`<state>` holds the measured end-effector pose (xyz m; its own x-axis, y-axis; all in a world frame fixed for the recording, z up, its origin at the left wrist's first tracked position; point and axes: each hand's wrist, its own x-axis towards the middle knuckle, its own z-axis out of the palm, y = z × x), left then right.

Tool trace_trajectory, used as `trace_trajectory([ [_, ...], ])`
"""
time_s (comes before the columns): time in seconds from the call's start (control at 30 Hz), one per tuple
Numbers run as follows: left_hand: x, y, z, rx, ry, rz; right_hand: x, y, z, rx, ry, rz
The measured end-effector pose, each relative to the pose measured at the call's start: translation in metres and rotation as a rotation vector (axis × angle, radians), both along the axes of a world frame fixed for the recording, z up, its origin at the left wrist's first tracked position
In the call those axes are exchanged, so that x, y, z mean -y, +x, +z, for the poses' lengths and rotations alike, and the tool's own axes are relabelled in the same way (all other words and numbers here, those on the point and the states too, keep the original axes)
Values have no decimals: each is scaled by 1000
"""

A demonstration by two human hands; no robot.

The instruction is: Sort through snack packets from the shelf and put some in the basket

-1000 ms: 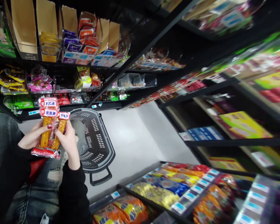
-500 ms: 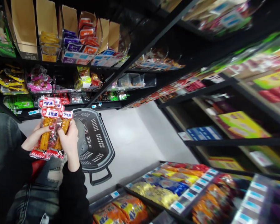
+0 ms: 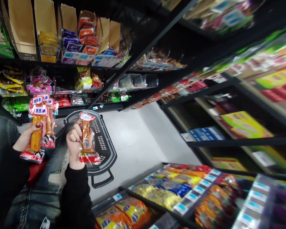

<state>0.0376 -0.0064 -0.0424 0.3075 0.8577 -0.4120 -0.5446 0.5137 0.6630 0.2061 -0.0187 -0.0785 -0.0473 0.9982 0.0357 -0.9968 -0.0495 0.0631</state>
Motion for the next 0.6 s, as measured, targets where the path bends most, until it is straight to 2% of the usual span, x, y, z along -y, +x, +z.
trace_trajectory([
  [0.07,3,2,3,40,-22,-49,-3,-2,1,66,-53,-81],
  [0.17,5,4,8,100,-86,-115,-6,-2,2,291,-124,-158],
  [0.37,6,5,0,227,-243,-218,-10,-3,9,831,-224,-99],
  [0.47,6,3,-5,210,-288,-230,-11,-4,12,983,-252,-110],
  [0.6,8,9,-2,158,-280,-223,-10,-10,8,1138,-274,-139],
])
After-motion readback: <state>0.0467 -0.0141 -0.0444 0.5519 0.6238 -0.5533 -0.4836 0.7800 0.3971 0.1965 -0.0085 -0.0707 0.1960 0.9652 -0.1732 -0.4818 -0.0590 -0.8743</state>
